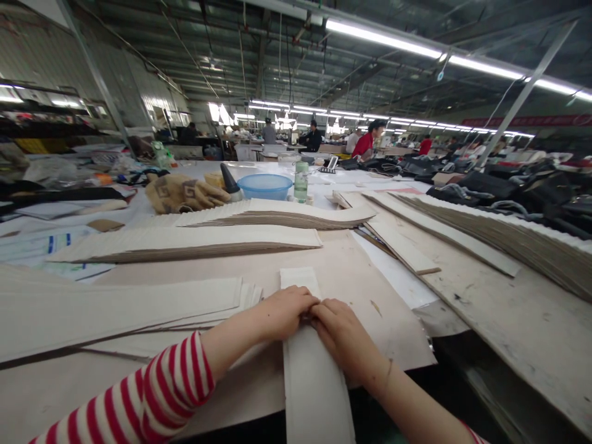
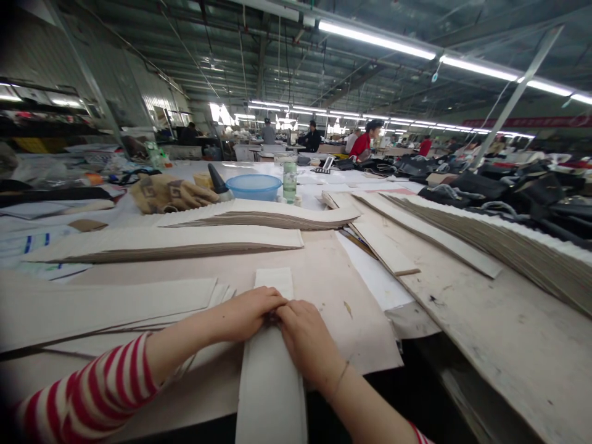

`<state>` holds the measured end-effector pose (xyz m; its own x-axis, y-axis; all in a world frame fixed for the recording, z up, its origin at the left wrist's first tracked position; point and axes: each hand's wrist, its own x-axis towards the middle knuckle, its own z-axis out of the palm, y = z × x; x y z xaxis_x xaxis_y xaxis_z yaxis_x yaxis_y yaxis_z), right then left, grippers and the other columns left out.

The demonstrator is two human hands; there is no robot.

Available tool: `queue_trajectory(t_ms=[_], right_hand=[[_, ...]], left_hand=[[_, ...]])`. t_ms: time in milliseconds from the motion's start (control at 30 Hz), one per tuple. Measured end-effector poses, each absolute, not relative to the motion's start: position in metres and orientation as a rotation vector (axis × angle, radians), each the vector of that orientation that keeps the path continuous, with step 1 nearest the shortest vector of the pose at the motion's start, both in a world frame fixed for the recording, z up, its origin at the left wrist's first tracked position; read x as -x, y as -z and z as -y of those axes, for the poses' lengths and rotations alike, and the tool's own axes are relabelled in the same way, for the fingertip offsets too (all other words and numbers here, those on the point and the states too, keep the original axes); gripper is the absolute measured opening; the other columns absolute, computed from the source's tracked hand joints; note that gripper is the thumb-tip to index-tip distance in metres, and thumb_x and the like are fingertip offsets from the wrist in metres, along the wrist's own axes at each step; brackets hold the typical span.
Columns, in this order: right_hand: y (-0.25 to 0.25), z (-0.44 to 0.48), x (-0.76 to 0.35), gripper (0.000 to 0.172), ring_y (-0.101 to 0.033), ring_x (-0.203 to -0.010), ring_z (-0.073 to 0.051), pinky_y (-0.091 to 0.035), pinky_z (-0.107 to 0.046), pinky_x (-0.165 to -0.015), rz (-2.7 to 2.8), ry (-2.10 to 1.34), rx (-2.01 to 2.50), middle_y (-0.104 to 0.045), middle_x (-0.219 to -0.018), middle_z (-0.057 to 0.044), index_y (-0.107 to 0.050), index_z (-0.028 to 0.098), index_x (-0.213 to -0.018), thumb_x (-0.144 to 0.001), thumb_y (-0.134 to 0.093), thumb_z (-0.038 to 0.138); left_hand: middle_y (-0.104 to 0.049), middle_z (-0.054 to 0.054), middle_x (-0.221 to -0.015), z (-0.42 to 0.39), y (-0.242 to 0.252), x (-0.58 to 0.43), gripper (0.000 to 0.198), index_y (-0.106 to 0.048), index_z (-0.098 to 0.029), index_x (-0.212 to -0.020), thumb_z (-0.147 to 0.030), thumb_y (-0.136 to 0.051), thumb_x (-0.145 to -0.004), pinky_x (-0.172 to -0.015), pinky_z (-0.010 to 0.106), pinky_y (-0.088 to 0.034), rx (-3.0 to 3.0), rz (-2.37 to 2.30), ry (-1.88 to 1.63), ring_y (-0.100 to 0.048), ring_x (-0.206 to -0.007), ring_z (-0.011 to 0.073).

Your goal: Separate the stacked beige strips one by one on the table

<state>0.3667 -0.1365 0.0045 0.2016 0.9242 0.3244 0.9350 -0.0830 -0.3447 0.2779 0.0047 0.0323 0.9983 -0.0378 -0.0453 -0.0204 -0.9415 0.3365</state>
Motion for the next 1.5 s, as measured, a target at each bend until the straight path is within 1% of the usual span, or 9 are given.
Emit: queue_trajectory(t_ms=[100,200,267,433,633,767,1067,1333,1500], right_hand=[[-0.008,0.132,-0.372,0.014,-0.052,-0.089,-0.019,-0.04,-0.036,-0.08,1.708,-0.012,2.04,-0.058,-0.09,-0.004,-0.055,0.019,-0.092,-0.079,-0.051,0.014],[-0.011,0.129,-0.38,0.029,-0.048,-0.099,-0.021,-0.037,-0.037,-0.085,1.751,-0.056,2.046,-0.056,-0.104,-0.006,-0.052,0.019,-0.106,-0.077,-0.056,0.018],[-0.014,0.127,-0.386,0.035,-0.047,-0.102,-0.021,-0.037,-0.036,-0.087,1.814,-0.11,2.052,-0.055,-0.108,-0.007,-0.051,0.019,-0.112,-0.077,-0.056,0.02],[-0.03,0.117,-0.394,0.034,-0.05,-0.098,-0.022,-0.038,-0.036,-0.085,1.994,-0.264,2.04,-0.058,-0.103,-0.008,-0.055,0.019,-0.11,-0.077,-0.057,0.022],[-0.044,0.1,-0.4,0.035,-0.053,-0.096,-0.02,-0.041,-0.031,-0.084,2.147,-0.45,1.937,-0.059,-0.099,-0.007,-0.059,0.018,-0.105,-0.07,-0.062,0.014],[-0.044,0.094,-0.403,0.041,-0.054,-0.095,-0.018,-0.042,-0.03,-0.085,2.189,-0.521,1.867,-0.059,-0.1,-0.005,-0.058,0.019,-0.108,-0.068,-0.063,0.011],[-0.043,0.102,-0.398,0.039,-0.05,-0.102,-0.02,-0.039,-0.034,-0.089,2.173,-0.493,1.808,-0.056,-0.104,-0.007,-0.056,0.018,-0.108,-0.071,-0.056,0.006],[-0.035,0.107,-0.394,0.028,-0.051,-0.091,-0.018,-0.042,-0.031,-0.083,2.245,-0.327,1.844,-0.056,-0.094,-0.007,-0.057,0.016,-0.104,-0.077,-0.052,0.009],[-0.028,0.114,-0.387,0.025,-0.05,-0.082,-0.018,-0.044,-0.029,-0.076,2.305,-0.128,1.88,-0.055,-0.087,-0.006,-0.056,0.015,-0.102,-0.083,-0.043,0.009]], left_hand=[[-0.058,0.005,-0.099,-0.017,-0.034,-0.273,0.029,-0.055,-0.019,-0.098,-0.011,-0.046,-0.073,-0.084,0.028,-0.04,-2.757,-0.06,0.107,-0.052,-0.094,0.0183],[-0.059,0.003,-0.098,-0.027,-0.036,-0.269,0.032,-0.056,-0.02,-0.098,-0.015,-0.052,-0.067,-0.081,0.028,-0.041,-2.729,-0.209,0.199,-0.053,-0.091,0.0186],[-0.061,0.002,-0.094,-0.032,-0.037,-0.267,0.031,-0.057,-0.021,-0.095,-0.018,-0.053,-0.065,-0.076,0.027,-0.042,-2.705,-0.297,0.249,-0.055,-0.086,0.0184],[-0.061,0.0,-0.089,-0.035,-0.035,-0.266,0.029,-0.057,-0.021,-0.09,-0.021,-0.055,-0.061,-0.067,0.025,-0.043,-2.665,-0.381,0.267,-0.056,-0.079,0.0178],[-0.06,0.001,-0.091,-0.032,-0.031,-0.263,0.028,-0.056,-0.019,-0.09,-0.021,-0.053,-0.063,-0.068,0.024,-0.043,-2.645,-0.405,0.222,-0.056,-0.083,0.0175],[-0.06,0.002,-0.091,-0.032,-0.028,-0.261,0.026,-0.057,-0.019,-0.089,-0.02,-0.054,-0.063,-0.07,0.024,-0.043,-2.653,-0.42,0.173,-0.055,-0.084,0.0179],[-0.06,0.003,-0.091,-0.022,-0.03,-0.252,0.02,-0.059,-0.019,-0.087,-0.019,-0.055,-0.068,-0.075,0.026,-0.041,-2.682,-0.408,0.027,-0.052,-0.089,0.019],[-0.058,0.003,-0.093,-0.016,-0.025,-0.245,0.015,-0.057,-0.02,-0.09,-0.018,-0.05,-0.077,-0.081,0.029,-0.039,-2.81,-0.29,-0.048,-0.049,-0.091,0.019],[-0.056,0.004,-0.093,-0.008,-0.018,-0.237,0.023,-0.056,-0.021,-0.096,-0.016,-0.037,-0.086,-0.08,0.031,-0.039,-2.938,-0.268,-0.072,-0.049,-0.09,0.0186]])
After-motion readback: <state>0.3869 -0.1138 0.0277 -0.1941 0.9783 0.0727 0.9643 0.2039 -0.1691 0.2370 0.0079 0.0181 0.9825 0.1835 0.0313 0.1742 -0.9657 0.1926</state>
